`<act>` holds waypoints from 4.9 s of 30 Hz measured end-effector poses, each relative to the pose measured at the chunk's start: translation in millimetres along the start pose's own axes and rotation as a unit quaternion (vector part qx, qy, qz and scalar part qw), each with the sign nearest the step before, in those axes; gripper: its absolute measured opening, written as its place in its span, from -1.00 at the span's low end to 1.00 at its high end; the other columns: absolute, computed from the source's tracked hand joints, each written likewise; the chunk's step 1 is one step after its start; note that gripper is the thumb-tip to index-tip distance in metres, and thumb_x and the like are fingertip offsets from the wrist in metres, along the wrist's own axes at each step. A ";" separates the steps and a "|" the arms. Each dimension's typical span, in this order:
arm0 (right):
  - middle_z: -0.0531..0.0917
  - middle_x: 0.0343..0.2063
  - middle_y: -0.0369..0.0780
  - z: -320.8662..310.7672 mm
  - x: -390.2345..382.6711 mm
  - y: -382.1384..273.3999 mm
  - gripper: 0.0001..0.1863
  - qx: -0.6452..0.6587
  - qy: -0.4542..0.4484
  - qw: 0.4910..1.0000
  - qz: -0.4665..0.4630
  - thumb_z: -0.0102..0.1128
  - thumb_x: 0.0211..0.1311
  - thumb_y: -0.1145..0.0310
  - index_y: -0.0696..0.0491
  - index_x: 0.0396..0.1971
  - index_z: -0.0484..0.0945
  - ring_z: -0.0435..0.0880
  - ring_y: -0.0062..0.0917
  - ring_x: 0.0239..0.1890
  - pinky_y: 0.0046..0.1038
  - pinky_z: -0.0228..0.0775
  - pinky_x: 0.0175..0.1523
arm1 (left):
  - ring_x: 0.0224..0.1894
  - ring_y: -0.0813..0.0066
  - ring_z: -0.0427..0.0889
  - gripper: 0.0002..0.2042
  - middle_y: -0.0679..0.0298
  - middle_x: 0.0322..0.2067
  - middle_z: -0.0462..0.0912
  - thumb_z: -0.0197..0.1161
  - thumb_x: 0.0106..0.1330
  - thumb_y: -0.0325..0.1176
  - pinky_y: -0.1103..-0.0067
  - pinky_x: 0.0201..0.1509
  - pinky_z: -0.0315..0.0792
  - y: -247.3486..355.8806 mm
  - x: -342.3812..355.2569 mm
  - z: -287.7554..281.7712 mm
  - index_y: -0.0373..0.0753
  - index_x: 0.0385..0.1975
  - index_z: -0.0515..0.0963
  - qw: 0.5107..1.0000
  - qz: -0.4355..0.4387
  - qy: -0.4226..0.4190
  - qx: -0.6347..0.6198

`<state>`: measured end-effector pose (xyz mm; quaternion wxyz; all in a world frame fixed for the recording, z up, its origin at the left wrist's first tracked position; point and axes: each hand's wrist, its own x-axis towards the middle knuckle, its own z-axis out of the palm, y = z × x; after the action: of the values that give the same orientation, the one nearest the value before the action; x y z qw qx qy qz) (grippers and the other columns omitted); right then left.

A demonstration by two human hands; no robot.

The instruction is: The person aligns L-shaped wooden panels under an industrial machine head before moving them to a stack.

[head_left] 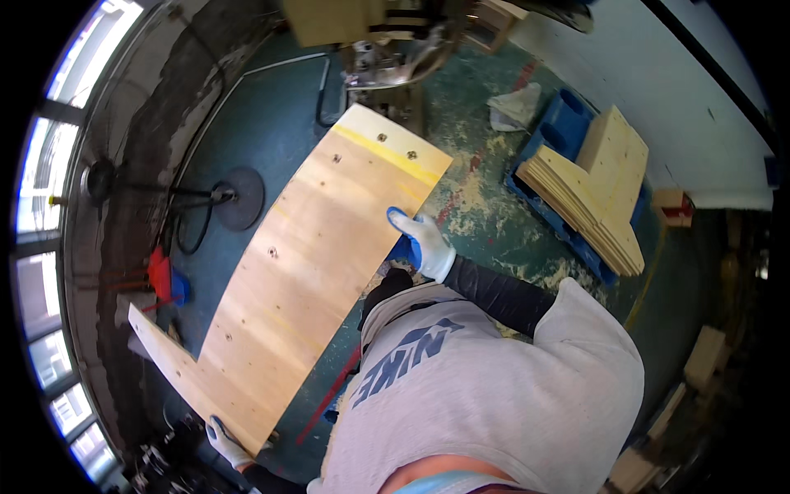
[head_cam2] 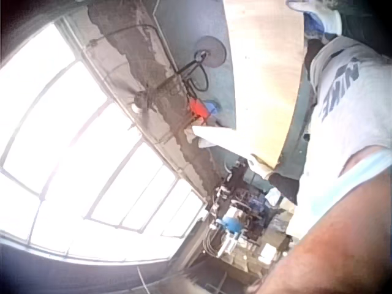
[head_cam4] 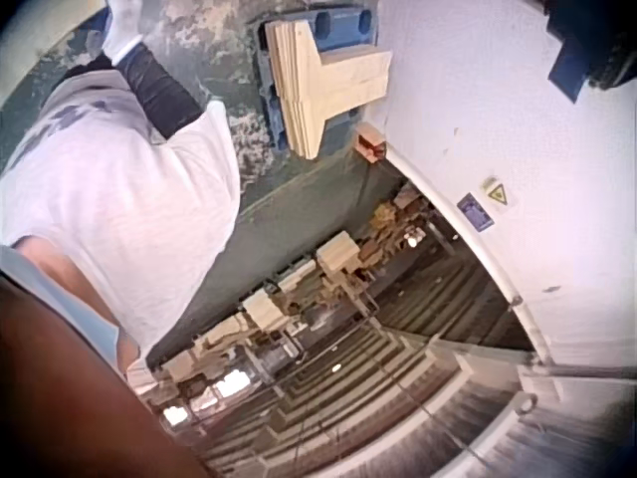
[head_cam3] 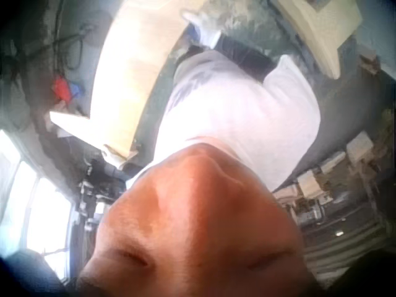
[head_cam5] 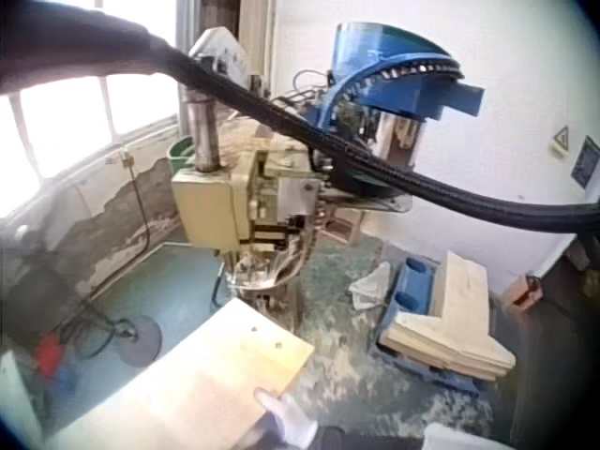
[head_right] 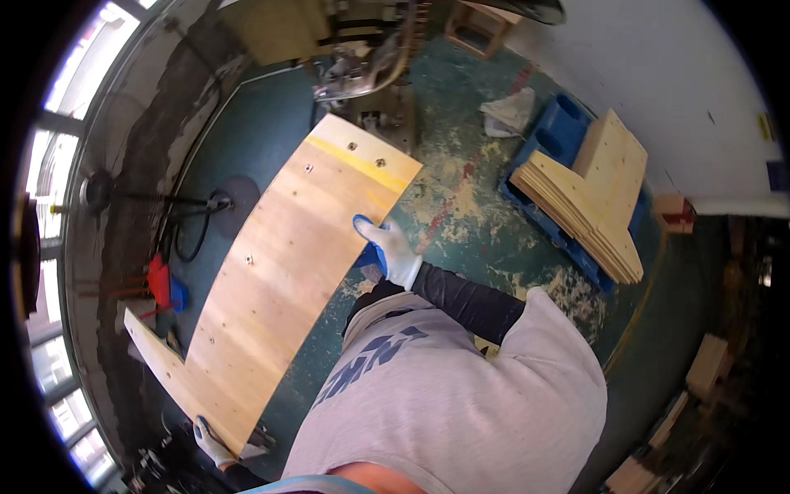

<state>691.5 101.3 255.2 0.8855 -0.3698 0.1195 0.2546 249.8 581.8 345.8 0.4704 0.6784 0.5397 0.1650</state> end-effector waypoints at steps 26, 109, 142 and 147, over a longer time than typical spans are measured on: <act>0.68 -0.09 -0.22 -498.5 -194.8 -291.2 -0.58 0.078 0.375 0.885 -0.266 0.25 0.20 0.61 0.15 0.09 0.50 0.67 -0.54 -0.09 -0.44 0.54 0.05 | -0.45 0.60 0.57 -0.79 0.30 -0.45 0.59 0.28 0.40 -0.31 0.61 -0.39 0.46 119.1 -439.1 743.1 -0.38 -0.21 0.58 0.782 0.208 -0.564 0.163; 0.63 -0.04 -0.23 -469.5 -300.4 84.9 -0.64 -0.528 -0.265 0.711 0.382 0.21 0.43 0.37 0.19 0.14 0.50 0.63 -0.59 -0.04 -0.50 0.52 0.09 | 0.35 -0.04 0.32 -0.21 -0.10 0.34 0.29 0.23 0.23 0.24 0.17 0.40 0.27 -466.8 -504.4 240.2 -0.25 0.31 0.40 0.854 -0.287 0.294 0.318; 0.61 0.12 -0.15 -357.9 -94.8 -255.5 -0.53 -0.162 0.121 0.976 -0.083 0.15 0.49 0.17 0.15 0.23 0.45 0.62 -0.39 0.13 -0.35 0.55 0.17 | 0.29 -0.03 0.43 -0.42 -0.07 0.18 0.54 0.12 0.41 0.07 0.30 0.38 0.27 -51.5 -194.4 465.3 -0.29 0.22 0.50 0.965 0.114 -0.086 0.222; 0.59 0.15 -0.14 -325.3 -93.5 -271.0 -0.55 -0.101 0.100 0.974 -0.178 0.05 0.55 0.16 0.15 0.24 0.45 0.61 -0.38 0.14 -0.34 0.52 0.20 | 0.21 0.22 0.55 -0.38 -0.02 0.18 0.56 0.05 0.49 0.04 0.43 0.30 0.36 -21.7 -101.8 534.7 -0.36 0.32 0.35 0.961 0.078 -0.256 0.075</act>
<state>751.4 -327.2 226.6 0.8582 -0.4963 0.1132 0.0658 591.6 244.9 88.1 0.5263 0.7714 0.3571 -0.0187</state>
